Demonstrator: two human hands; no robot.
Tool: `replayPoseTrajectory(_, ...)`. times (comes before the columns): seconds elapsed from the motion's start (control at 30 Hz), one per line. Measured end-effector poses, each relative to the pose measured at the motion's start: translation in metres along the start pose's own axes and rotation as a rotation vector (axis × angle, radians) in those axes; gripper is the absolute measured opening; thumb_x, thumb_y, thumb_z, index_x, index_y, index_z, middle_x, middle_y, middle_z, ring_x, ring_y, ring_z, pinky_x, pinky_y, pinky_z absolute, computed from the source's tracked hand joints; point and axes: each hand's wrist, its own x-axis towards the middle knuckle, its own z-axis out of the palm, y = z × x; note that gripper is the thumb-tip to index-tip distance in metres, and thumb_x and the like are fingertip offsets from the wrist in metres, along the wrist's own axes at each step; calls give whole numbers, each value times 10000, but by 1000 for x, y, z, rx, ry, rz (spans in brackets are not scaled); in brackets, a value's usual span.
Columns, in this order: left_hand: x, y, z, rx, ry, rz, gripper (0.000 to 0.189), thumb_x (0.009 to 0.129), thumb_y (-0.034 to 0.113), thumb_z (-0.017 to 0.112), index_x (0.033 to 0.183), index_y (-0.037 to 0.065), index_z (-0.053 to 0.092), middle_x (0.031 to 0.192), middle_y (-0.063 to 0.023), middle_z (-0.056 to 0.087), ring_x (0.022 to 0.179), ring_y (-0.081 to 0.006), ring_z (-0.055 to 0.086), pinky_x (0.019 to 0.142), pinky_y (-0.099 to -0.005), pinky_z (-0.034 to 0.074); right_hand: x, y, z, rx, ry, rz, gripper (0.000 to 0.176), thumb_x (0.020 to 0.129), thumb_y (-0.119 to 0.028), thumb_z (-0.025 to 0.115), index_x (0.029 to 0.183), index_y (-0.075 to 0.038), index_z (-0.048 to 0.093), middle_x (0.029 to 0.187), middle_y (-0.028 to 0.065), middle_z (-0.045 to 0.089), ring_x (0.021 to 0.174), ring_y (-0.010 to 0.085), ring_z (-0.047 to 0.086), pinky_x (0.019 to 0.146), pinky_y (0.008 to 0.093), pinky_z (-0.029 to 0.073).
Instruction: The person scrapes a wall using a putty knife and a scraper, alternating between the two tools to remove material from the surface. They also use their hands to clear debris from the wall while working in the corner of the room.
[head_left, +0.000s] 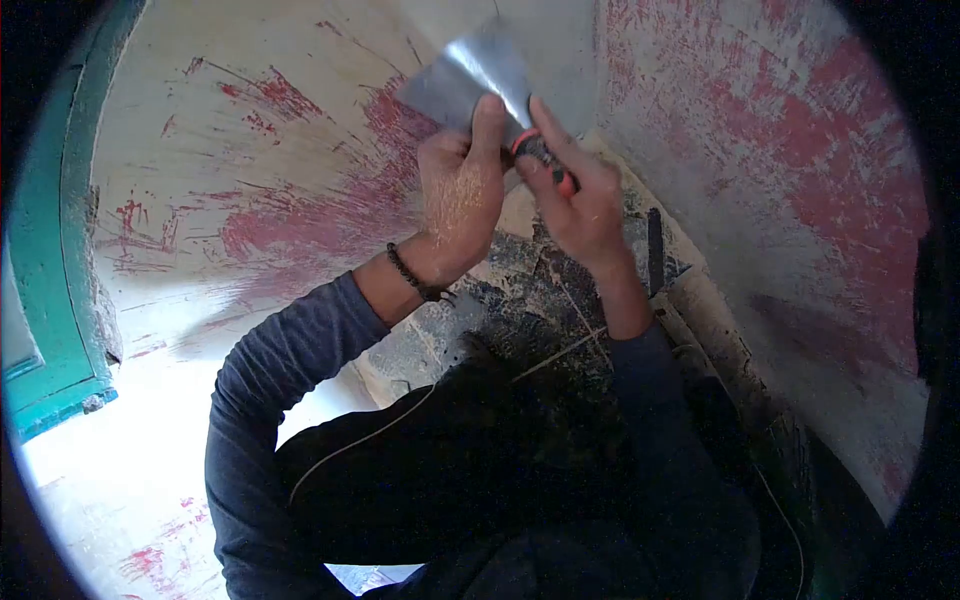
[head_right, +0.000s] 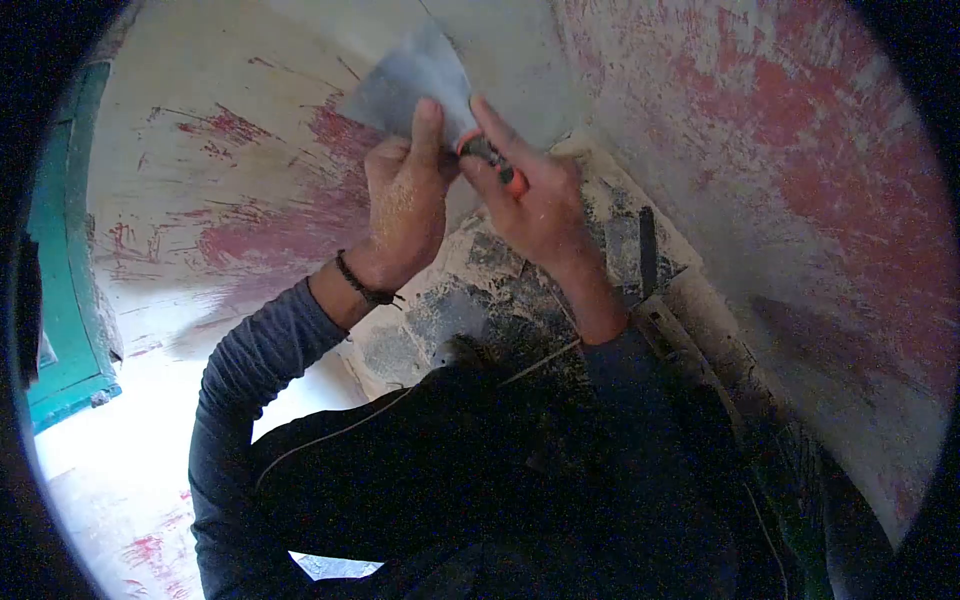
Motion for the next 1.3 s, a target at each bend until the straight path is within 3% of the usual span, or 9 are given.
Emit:
replayPoseTrajectory(0.1, 10, 21, 17, -124, 2, 128, 599, 1039, 431, 584, 633, -9, 582, 629, 21, 526, 625, -47, 462, 549, -278, 450, 23, -15, -10, 29, 26, -53, 575, 934, -181, 714, 1471, -85, 533, 830, 117, 704, 648, 43, 530, 631, 254, 493)
replayPoseTrajectory(0.23, 1, 3, 5, 169, -3, 41, 608, 1042, 436, 576, 602, 17, 591, 595, 18, 502, 598, -53, 441, 512, -291, 375, 3, 3, -5, 37, 20, -39, 578, 937, -186, 708, 1476, -82, 526, 763, 102, 672, 623, 65, 535, 623, 266, 496)
replayPoseTrajectory(0.33, -11, -41, -10, 141, -59, -144, 578, 1044, 434, 573, 688, -13, 660, 651, -8, 577, 625, -70, 517, 558, -297, 471, -38, 34, 6, -37, -42, 81, 585, 939, -191, 706, 1480, -74, 519, 693, 88, 629, 571, 79, 499, 581, 275, 475)
replayPoseTrajectory(0.37, -19, -49, -7, -91, -4, -301, 553, 1045, 435, 568, 829, -56, 700, 765, -51, 660, 717, -101, 617, 679, -316, 572, -46, 43, 13, -36, -54, 85, 584, 939, -193, 704, 1480, -73, 519, 679, 89, 619, 558, 86, 494, 572, 279, 469)
replayPoseTrajectory(0.47, -19, -68, -30, -78, -169, -267, 545, 1043, 434, 570, 939, -86, 697, 876, -89, 700, 811, -132, 669, 798, -339, 606, -64, 56, 22, -22, -80, 105, 581, 942, -194, 697, 1481, -73, 518, 651, 98, 600, 526, 103, 487, 548, 290, 454)
replayPoseTrajectory(0.63, -17, -60, -25, -107, -118, -335, 521, 1045, 412, 576, 925, -82, 694, 879, -87, 699, 786, -131, 669, 769, -335, 603, -56, 50, 19, 18, -69, 86, 572, 954, -197, 682, 1487, -78, 511, 657, 127, 615, 499, 127, 486, 531, 301, 442)
replayPoseTrajectory(0.83, -18, -64, -31, -115, -120, -330, 465, 1045, 358, 593, 871, -64, 684, 861, -69, 685, 750, -121, 658, 722, -310, 598, -58, 33, 14, -25, -145, 245, 559, 968, -212, 670, 1487, -80, 511, 718, 130, 671, 508, 128, 509, 539, 304, 456)
replayPoseTrajectory(0.97, -17, -51, -26, -53, -116, -287, 443, 1038, 332, 612, 844, -61, 670, 851, -62, 676, 767, -113, 653, 713, -299, 598, -53, 39, 14, 18, -92, 129, 555, 971, -214, 666, 1487, -82, 511, 690, 110, 662, 495, 131, 505, 527, 309, 457)
replayPoseTrajectory(1.3, -16, -36, -18, -102, -99, -297, 429, 1035, 361, 611, 944, -50, 691, 863, -59, 668, 781, -112, 636, 755, -316, 585, -46, 18, 6, -108, -106, 152, 544, 988, -245, 647, 1488, -80, 509, 682, 100, 657, 485, 113, 476, 510, 309, 446)
